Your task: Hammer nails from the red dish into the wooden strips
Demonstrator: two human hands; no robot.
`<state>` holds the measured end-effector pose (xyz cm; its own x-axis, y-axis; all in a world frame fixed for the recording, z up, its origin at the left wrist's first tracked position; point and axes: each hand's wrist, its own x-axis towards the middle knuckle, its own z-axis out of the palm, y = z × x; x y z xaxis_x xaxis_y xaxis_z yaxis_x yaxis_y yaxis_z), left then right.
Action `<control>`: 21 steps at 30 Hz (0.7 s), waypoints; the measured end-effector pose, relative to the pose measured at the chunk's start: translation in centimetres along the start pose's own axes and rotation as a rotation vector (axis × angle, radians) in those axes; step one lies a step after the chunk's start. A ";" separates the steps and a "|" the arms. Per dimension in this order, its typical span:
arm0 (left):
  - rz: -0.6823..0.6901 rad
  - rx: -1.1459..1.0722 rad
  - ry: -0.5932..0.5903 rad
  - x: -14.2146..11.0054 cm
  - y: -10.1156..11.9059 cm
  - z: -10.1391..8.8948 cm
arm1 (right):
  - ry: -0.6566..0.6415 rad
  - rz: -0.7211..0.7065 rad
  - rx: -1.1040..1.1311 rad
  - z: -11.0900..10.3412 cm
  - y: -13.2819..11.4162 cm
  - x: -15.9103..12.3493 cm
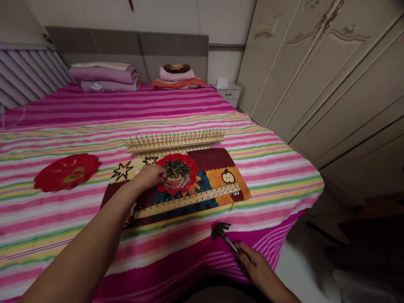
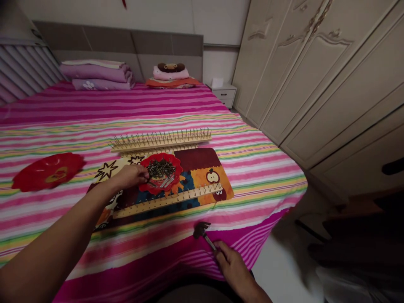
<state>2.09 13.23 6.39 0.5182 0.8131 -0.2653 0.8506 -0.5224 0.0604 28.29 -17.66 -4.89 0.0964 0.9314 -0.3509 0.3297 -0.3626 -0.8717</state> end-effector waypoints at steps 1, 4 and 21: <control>-0.003 0.054 -0.038 -0.2 0.3 -0.1 | -0.002 -0.002 -0.003 0.0 0.1 0.0; -0.024 0.165 -0.082 -0.5 1.3 -0.4 | -0.015 0.002 -0.002 0.0 0.1 0.0; -0.141 -0.950 0.171 -6.0 0.7 -1.2 | 0.009 -0.001 -0.049 0.2 1.0 0.5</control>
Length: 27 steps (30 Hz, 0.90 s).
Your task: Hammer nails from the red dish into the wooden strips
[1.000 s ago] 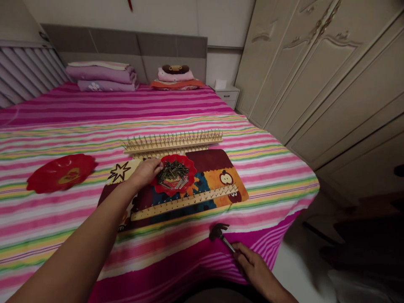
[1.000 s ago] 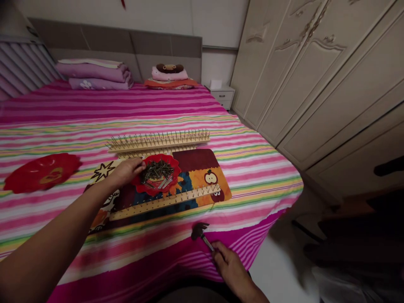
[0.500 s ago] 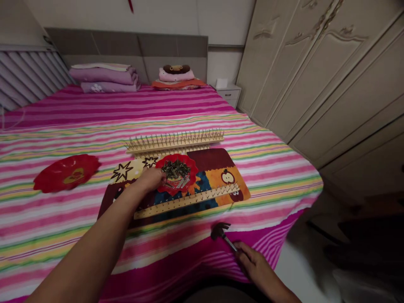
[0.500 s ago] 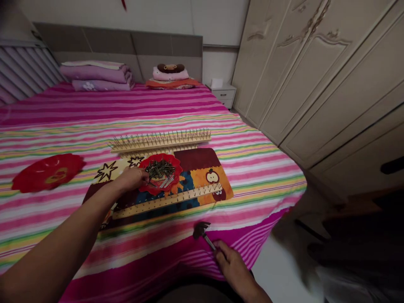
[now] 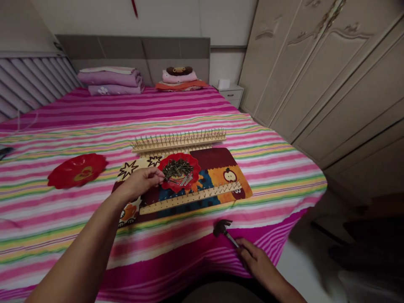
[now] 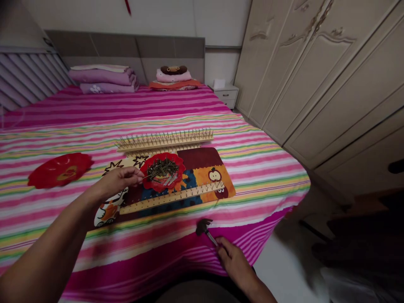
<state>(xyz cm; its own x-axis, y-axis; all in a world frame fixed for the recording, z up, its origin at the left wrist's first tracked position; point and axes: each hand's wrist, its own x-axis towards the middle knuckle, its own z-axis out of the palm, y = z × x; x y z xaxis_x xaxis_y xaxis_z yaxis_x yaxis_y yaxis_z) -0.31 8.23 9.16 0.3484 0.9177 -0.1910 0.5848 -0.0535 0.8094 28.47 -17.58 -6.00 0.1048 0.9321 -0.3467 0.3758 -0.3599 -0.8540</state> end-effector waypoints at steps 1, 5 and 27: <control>-0.026 -0.086 0.037 -0.1 -0.3 0.1 | -0.001 -0.009 -0.010 0.0 0.0 0.0; -0.062 -0.245 0.263 0.9 -0.9 0.1 | 0.018 -0.035 -0.044 0.3 0.2 -0.2; 0.217 1.083 -0.076 4.9 -1.4 4.2 | -0.014 -0.001 0.017 -0.1 -1.1 -0.3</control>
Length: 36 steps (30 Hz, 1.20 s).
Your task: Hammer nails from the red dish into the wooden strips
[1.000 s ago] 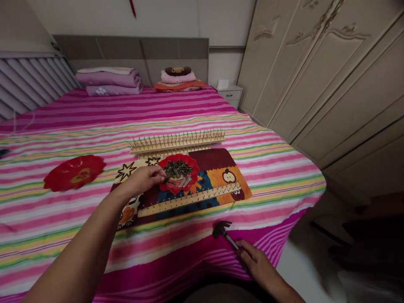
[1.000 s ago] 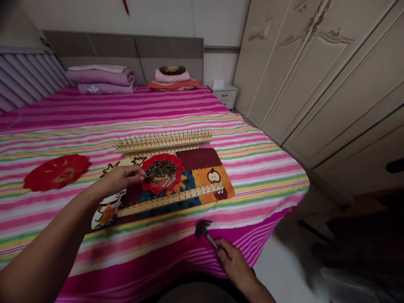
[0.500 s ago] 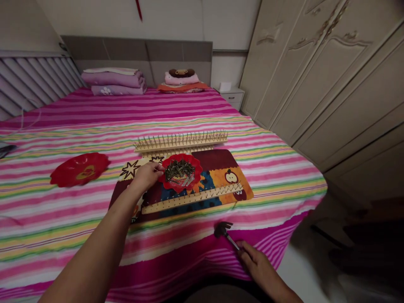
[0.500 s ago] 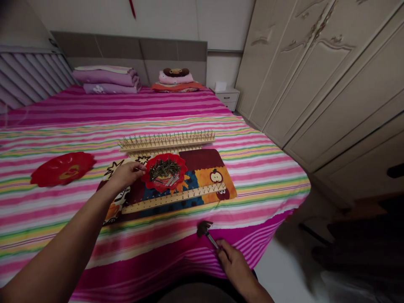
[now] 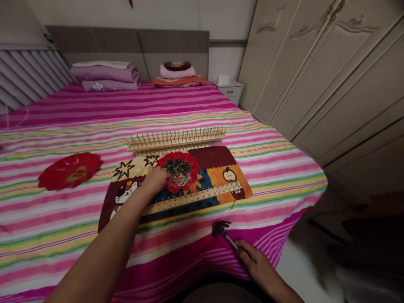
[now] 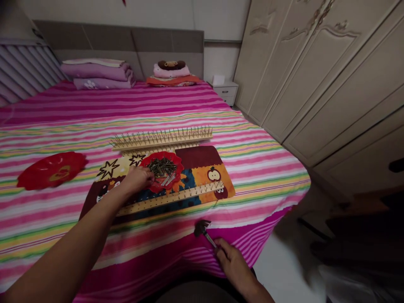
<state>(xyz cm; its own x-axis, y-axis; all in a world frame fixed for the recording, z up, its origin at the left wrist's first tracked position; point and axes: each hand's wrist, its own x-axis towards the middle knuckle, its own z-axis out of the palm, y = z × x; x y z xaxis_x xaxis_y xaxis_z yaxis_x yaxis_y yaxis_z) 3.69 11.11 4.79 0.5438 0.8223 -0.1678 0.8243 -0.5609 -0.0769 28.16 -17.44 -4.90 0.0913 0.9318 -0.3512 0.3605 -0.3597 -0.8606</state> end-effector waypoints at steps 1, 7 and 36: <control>0.025 0.004 0.004 0.0 0.1 -0.1 | 0.007 0.002 0.000 0.0 0.0 0.1; 0.131 -0.067 0.004 -0.4 0.2 -0.7 | 0.013 0.001 0.046 0.2 0.2 0.2; -0.395 -1.639 0.139 -8.4 8.7 2.9 | 0.044 -0.046 0.036 0.6 0.5 0.0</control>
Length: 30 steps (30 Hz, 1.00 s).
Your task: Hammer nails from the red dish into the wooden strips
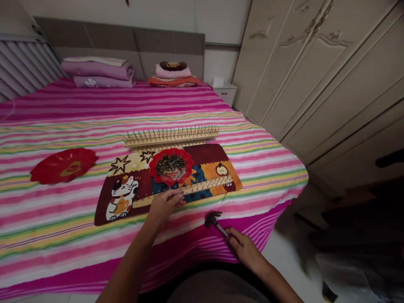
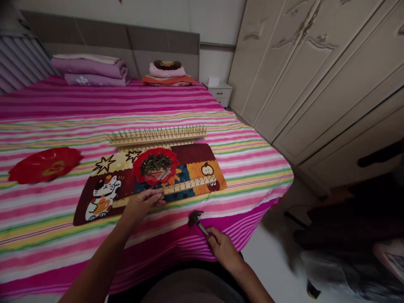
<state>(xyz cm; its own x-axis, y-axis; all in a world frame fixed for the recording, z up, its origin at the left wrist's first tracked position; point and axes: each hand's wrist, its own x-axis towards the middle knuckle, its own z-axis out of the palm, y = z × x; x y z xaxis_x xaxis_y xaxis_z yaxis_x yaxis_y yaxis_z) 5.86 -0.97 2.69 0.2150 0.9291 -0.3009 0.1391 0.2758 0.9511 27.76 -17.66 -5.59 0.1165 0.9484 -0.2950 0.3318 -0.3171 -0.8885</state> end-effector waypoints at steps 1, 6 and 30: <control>-0.005 0.021 0.010 0.3 0.0 0.2 | 0.001 0.003 0.001 0.0 0.0 0.0; -0.012 0.080 0.036 1.0 -0.1 0.5 | 0.008 0.017 0.004 0.0 -0.3 -0.1; -0.005 -0.084 0.110 1.9 -1.9 2.6 | -0.003 -0.024 -0.081 -0.2 -0.3 -0.2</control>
<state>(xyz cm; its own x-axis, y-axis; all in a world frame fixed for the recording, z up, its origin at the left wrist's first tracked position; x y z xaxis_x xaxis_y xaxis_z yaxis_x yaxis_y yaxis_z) 8.52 -0.36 0.09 0.1066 0.9479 -0.3002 0.0571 0.2956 0.9536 27.79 -17.77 -5.15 0.1050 0.9558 -0.2746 0.4089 -0.2932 -0.8642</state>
